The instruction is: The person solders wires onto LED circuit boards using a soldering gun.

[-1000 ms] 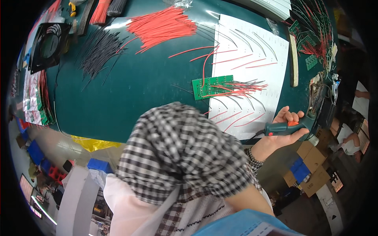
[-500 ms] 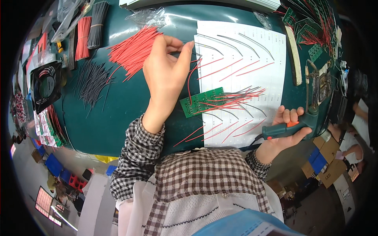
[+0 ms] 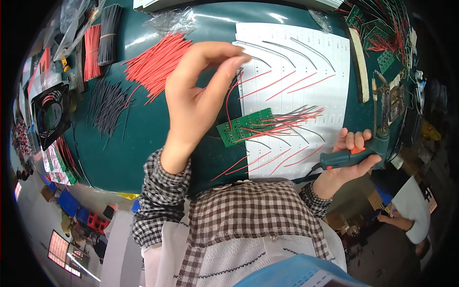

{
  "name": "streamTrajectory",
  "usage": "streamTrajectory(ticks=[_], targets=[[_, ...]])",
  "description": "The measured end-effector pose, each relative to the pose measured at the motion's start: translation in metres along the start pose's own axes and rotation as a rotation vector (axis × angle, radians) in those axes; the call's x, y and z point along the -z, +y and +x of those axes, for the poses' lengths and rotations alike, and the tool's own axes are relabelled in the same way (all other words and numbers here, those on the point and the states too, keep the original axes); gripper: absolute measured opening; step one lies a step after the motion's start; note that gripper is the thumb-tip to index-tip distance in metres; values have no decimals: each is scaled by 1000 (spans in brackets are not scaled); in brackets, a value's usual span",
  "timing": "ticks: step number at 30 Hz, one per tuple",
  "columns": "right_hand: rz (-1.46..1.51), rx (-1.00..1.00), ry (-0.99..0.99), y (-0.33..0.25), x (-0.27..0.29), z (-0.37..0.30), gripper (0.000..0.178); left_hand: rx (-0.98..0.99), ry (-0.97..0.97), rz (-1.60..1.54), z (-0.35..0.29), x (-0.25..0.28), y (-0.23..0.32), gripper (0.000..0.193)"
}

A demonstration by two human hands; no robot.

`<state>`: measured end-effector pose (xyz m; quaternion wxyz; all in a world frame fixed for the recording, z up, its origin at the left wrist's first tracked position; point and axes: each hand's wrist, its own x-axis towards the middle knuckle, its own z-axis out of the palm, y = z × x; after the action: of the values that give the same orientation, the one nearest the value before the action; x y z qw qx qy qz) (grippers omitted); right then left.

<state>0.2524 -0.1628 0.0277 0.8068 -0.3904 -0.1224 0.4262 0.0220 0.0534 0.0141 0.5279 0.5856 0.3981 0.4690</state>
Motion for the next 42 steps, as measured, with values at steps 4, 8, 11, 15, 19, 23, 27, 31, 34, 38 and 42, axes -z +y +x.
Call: streamTrajectory(ticks=[4, 8, 11, 15, 19, 23, 27, 31, 34, 38, 42], targets=[[-56, 12, -7, -2, 1, -1, 61, 5, -471, 131, 21, 15, 3, 16], [-158, 4, -43, 0, -6, -2, 66, -106, -593, 341, 32, 18, -16, 17], [-302, -50, -27, 3, -20, -4, 63, 31, -605, 433, 33, 11, -17, 11], [-405, -74, 39, 8, -28, -12, 65, 32, -616, 497, 33, 6, -18, 7], [-446, -203, 24, 8, -29, -24, 70, -46, -617, 419, 33, 3, -19, 9], [-584, -225, 53, 13, -36, -32, 73, -54, -607, 447, 32, -2, -26, 9], [-738, -191, 100, 21, -51, -32, 69, -35, -619, 483, 32, -4, -25, 8], [-792, -211, 81, 25, -54, -35, 68, -29, -619, 451, 32, -5, -26, 10], [-698, -292, 85, 22, -58, -37, 59, -6, -645, 438, 34, -4, -25, 10], [-853, -251, 80, 28, -67, -33, 70, -5, -656, 440, 37, -5, -25, 10], [-894, -248, 43, 28, -64, -32, 64, 9, -661, 436, 37, -4, -24, 10]])
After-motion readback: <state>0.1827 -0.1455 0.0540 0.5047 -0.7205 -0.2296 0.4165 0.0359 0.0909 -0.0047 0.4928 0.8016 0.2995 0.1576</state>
